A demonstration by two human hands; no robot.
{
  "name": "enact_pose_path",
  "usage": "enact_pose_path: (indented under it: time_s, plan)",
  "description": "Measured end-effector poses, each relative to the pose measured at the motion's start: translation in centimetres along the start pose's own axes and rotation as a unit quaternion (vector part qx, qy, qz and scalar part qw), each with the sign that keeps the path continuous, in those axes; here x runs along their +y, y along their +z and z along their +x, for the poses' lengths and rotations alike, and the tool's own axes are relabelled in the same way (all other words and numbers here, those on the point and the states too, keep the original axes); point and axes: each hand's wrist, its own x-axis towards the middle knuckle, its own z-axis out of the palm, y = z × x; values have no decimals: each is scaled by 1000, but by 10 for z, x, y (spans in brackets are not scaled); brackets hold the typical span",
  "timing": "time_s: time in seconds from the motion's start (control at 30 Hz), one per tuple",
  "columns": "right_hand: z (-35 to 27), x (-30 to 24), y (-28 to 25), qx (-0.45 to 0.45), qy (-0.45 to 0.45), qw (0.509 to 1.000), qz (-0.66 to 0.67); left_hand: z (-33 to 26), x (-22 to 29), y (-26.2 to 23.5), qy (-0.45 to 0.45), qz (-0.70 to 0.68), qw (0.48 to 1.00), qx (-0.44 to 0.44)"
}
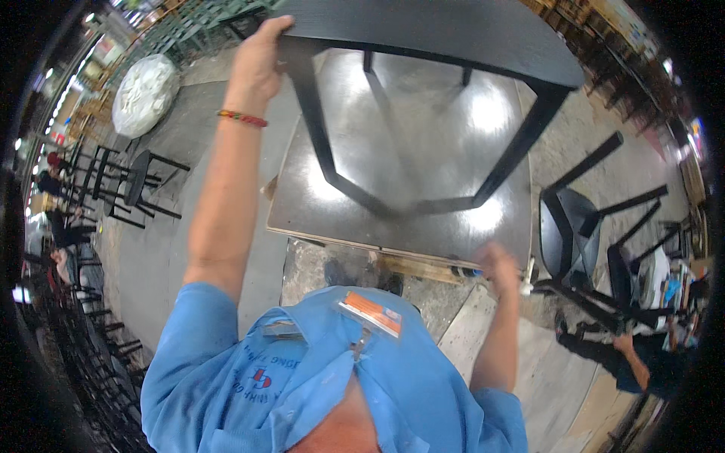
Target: The person repeatedly picks up black chairs, places them upside down on a metal workbench, and applies a white substance from a bottle to the chair legs. After application, the person sets the chairs upright on the floor and repeats the process with additional chairs.
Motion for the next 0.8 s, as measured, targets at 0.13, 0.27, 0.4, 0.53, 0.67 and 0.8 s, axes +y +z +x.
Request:
enact_pose_path:
  time_s: [0.13,0.27,0.4,0.53,0.67,0.8]
  plan:
    - [-50,127,44,-6,254,961,112,9,-12,-19,47,76,996,-11]
    - [-19,221,-30,121,134,920,346,20,7,-49,-61,44,994,81]
    - [33,201,-41,377,172,764,494,12,5,-5,-62,65,995,43]
    - [49,203,-67,428,30,766,479,23,21,-59,-111,53,992,-3]
    - [19,194,-39,492,42,734,467,22,2,-32,-62,17,998,13]
    - [44,20,57,319,-155,886,297,-3,-3,-20,-1,-7,999,44]
